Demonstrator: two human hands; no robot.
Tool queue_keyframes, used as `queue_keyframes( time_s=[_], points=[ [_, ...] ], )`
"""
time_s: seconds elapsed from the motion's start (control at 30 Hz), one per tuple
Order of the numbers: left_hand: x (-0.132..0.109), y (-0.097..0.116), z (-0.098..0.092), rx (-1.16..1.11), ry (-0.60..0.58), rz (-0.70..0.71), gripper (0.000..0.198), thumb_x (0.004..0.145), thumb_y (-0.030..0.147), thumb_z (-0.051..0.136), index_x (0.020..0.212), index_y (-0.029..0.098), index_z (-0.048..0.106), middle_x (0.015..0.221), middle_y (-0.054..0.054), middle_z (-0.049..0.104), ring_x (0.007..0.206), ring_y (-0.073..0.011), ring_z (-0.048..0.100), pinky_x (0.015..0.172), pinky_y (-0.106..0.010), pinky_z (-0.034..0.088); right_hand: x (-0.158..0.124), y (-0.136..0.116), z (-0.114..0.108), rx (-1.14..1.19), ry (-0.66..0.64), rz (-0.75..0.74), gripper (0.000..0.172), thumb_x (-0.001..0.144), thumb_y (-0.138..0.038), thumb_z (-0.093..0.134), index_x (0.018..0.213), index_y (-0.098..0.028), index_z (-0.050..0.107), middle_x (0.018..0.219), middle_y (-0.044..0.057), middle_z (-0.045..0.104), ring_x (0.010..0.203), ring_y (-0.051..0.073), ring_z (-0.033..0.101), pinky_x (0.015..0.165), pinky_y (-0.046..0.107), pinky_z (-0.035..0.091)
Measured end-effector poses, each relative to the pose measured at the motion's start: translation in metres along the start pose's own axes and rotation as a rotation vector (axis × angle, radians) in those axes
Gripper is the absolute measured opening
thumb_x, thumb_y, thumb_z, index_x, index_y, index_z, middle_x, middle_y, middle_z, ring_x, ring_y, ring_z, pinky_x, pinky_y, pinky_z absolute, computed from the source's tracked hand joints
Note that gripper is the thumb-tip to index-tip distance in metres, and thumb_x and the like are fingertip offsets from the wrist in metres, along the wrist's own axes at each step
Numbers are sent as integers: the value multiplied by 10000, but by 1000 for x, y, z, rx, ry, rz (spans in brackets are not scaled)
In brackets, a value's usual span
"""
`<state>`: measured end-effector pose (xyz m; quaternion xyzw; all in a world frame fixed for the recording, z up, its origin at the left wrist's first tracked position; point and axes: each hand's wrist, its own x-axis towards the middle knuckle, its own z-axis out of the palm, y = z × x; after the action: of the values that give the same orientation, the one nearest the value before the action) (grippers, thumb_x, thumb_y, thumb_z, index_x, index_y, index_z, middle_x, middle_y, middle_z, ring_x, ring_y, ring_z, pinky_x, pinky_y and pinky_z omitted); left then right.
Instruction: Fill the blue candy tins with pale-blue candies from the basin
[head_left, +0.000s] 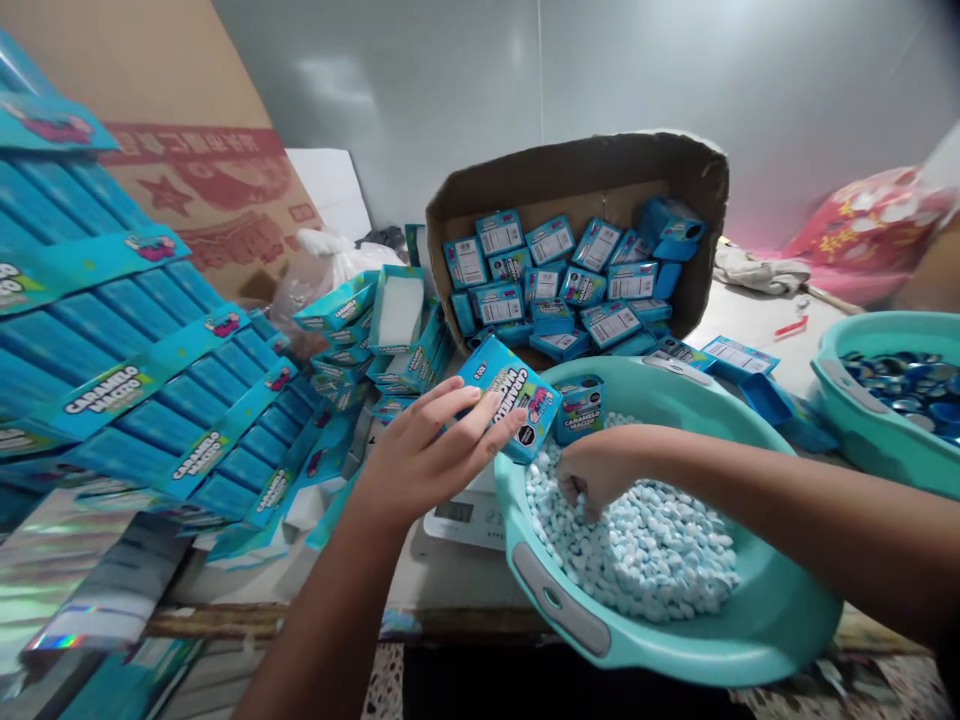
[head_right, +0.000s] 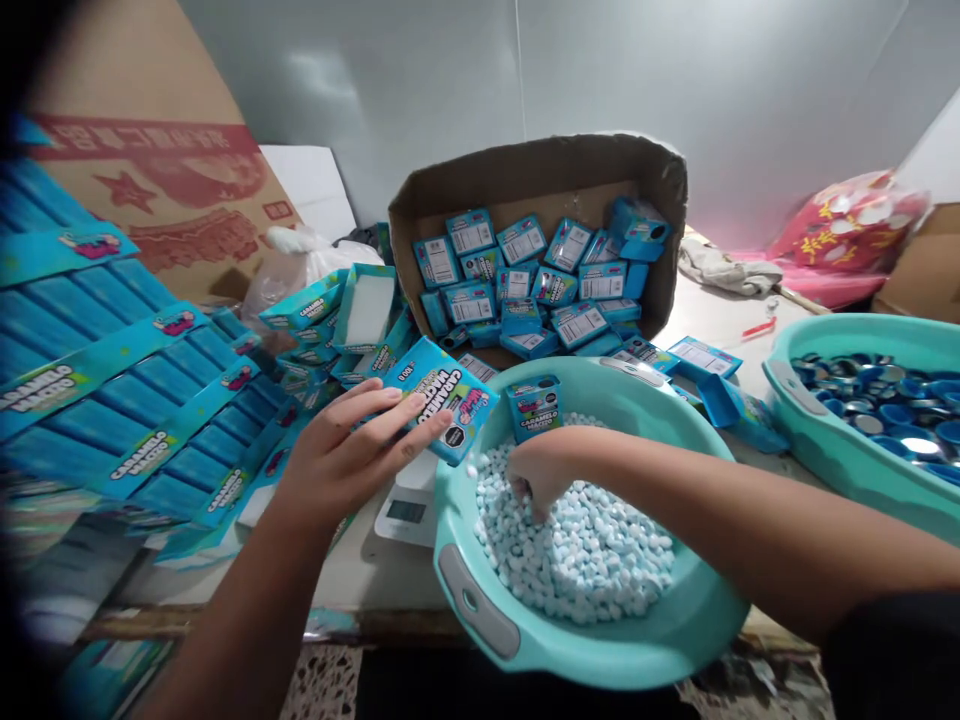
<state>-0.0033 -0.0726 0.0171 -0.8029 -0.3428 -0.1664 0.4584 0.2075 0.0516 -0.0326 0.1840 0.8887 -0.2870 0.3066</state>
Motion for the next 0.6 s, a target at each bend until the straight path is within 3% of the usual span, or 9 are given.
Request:
queue_keyframes(
  time_s=[0.13, 0.3, 0.47, 0.6],
  points=[
    [-2, -1, 7, -29, -3, 5, 543, 849, 98, 656, 1338, 306, 544, 1139, -21, 661, 1094, -161, 615, 1064, -366, 505, 0, 0, 1, 15, 10, -5, 285, 657, -273, 825, 923, -218, 739, 834, 13, 687, 702, 179, 583, 617, 277, 405],
    [-32, 9, 35, -187, 37, -257, 573, 820, 60, 661, 1316, 334, 572, 1136, -51, 661, 1141, -210, 567, 1060, -421, 478, 2, 0, 1, -32, -5, 12, 394, 627, -277, 837, 999, -189, 739, 850, 13, 686, 712, 179, 576, 616, 274, 396],
    [-63, 23, 60, -461, 105, -657, 447, 823, 111, 654, 1239, 272, 630, 1119, -75, 643, 1078, -220, 593, 976, -411, 499, 0, 0, 1, -29, -3, 29, 414, 624, -288, 823, 1017, -193, 736, 889, 10, 703, 713, 167, 584, 580, 255, 383],
    [-78, 31, 69, -811, -34, -1090, 307, 796, 274, 715, 1090, 193, 681, 1071, -83, 662, 989, -216, 644, 892, -363, 530, 0, 1, 2, -36, 2, 24, 415, 608, -303, 815, 1003, -206, 731, 889, 6, 712, 705, 165, 587, 548, 244, 372]
  ],
)
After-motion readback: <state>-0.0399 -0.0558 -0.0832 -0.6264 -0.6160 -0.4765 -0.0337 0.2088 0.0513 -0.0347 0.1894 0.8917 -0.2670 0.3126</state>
